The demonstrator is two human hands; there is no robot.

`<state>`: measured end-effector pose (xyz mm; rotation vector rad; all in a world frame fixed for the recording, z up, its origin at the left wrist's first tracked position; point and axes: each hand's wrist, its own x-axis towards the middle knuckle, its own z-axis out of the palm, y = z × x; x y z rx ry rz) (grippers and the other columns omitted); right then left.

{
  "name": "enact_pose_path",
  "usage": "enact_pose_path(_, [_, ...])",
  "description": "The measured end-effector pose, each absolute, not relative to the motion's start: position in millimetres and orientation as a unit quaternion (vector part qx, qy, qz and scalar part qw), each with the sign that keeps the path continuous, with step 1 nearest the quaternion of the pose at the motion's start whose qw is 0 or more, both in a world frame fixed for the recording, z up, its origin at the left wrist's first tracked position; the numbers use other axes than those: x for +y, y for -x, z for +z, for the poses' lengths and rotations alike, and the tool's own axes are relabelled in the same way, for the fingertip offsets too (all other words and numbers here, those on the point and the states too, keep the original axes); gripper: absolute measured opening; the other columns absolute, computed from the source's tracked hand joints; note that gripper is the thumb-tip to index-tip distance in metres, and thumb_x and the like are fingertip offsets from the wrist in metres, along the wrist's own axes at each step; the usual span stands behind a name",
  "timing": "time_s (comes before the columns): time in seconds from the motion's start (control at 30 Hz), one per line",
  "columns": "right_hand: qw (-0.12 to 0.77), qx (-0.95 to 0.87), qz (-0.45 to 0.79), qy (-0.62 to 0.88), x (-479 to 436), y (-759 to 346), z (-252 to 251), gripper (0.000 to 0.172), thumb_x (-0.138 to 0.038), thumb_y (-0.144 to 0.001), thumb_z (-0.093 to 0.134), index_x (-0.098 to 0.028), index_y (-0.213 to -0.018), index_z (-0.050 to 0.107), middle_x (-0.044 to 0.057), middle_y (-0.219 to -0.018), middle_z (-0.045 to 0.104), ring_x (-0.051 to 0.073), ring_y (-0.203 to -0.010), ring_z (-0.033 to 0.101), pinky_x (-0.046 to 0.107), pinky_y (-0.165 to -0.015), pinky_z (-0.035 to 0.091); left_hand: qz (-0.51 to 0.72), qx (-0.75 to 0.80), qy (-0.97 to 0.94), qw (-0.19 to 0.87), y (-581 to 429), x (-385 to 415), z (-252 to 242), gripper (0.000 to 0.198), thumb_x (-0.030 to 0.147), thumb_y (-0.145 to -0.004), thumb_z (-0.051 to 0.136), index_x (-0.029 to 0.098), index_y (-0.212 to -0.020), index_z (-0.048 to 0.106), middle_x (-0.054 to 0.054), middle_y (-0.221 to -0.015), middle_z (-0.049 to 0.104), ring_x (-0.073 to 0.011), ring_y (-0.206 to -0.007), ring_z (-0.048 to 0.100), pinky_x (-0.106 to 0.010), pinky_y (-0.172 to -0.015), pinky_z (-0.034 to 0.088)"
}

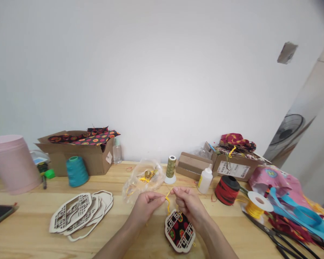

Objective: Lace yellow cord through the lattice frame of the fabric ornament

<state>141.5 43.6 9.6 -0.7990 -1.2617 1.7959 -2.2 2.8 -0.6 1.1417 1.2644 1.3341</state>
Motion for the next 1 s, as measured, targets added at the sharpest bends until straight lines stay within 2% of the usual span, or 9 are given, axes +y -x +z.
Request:
enact_pose_path(0.07, [0.399, -0.479, 0.714, 0.317, 44, -139, 6, 0.027, -0.038, -0.064, 0.059, -0.013, -0.066, 0.052, -0.013, -0.038, 0.016, 0.003, -0.035, 0.007, 0.018, -0.033, 0.004, 0.551, 0.507, -0.482, 0.455, 2, 3, -2, 0.013, 0.027, -0.057, 0.065, 0.016, -0.062, 0.069, 0.001, -0.055, 0.065, -0.0113, -0.052, 0.05, -0.02, -0.051, 0.038])
enact_pose_path(0.17, [0.4, -0.467, 0.72, 0.322, 46, -136, 1, 0.026, -0.038, -0.063, 0.059, -0.014, -0.064, 0.05, -0.014, -0.035, 0.017, 0.002, -0.033, 0.007, 0.018, -0.032, 0.003, 0.556, 0.501, -0.498, 0.439, 3, 4, -4, 0.013, 0.027, -0.057, 0.065, 0.017, -0.062, 0.07, -0.001, -0.062, 0.069, -0.0157, -0.061, 0.055, -0.023, -0.06, 0.042])
enact_pose_path(0.33, [0.417, -0.468, 0.702, 0.338, 49, -136, -1, 0.025, -0.036, -0.062, 0.06, -0.013, -0.061, 0.051, -0.014, -0.03, 0.021, 0.001, -0.03, 0.007, 0.018, -0.032, 0.002, 0.548, 0.506, -0.505, 0.434, 3, 5, -5, 0.018, 0.03, -0.058, 0.064, 0.016, -0.066, 0.069, -0.003, -0.064, 0.07, -0.0172, -0.06, 0.058, -0.025, -0.058, 0.044])
enact_pose_path(0.5, [0.423, -0.474, 0.692, 0.342, 48, -137, 2, 0.025, -0.035, -0.06, 0.062, -0.011, -0.058, 0.054, -0.014, -0.029, 0.023, 0.0, -0.029, 0.008, 0.018, -0.032, 0.002, 0.545, 0.514, -0.51, 0.422, 5, 6, -5, 0.021, 0.032, -0.06, 0.062, 0.015, -0.07, 0.069, -0.003, -0.069, 0.07, -0.018, -0.068, 0.059, -0.025, -0.064, 0.044])
enact_pose_path(0.67, [0.428, -0.465, 0.696, 0.34, 47, -134, 1, 0.025, -0.035, -0.059, 0.063, -0.011, -0.057, 0.053, -0.014, -0.029, 0.023, 0.0, -0.029, 0.008, 0.018, -0.032, 0.002, 0.527, 0.521, -0.526, 0.417, 5, 6, -5, 0.02, 0.032, -0.059, 0.063, 0.013, -0.065, 0.068, -0.003, -0.067, 0.069, -0.0183, -0.065, 0.058, -0.025, -0.063, 0.043])
enact_pose_path(0.87, [0.425, -0.442, 0.717, 0.33, 48, -136, 1, 0.024, -0.034, -0.06, 0.063, -0.012, -0.058, 0.052, -0.014, -0.03, 0.02, 0.0, -0.031, 0.007, 0.017, -0.032, 0.001, 0.511, 0.528, -0.532, 0.42, 5, 5, -5, 0.021, 0.033, -0.061, 0.061, 0.014, -0.067, 0.068, -0.003, -0.068, 0.069, -0.0179, -0.065, 0.058, -0.025, -0.062, 0.042])
enact_pose_path(1.0, [0.394, -0.42, 0.76, 0.301, 44, -142, 11, 0.023, -0.032, -0.061, 0.062, -0.011, -0.063, 0.054, -0.013, -0.037, 0.02, 0.001, -0.034, 0.008, 0.017, -0.033, 0.003, 0.512, 0.535, -0.534, 0.409, 7, 6, -6, 0.022, 0.033, -0.062, 0.06, 0.013, -0.068, 0.068, -0.003, -0.069, 0.069, -0.0184, -0.066, 0.057, -0.025, -0.062, 0.042])
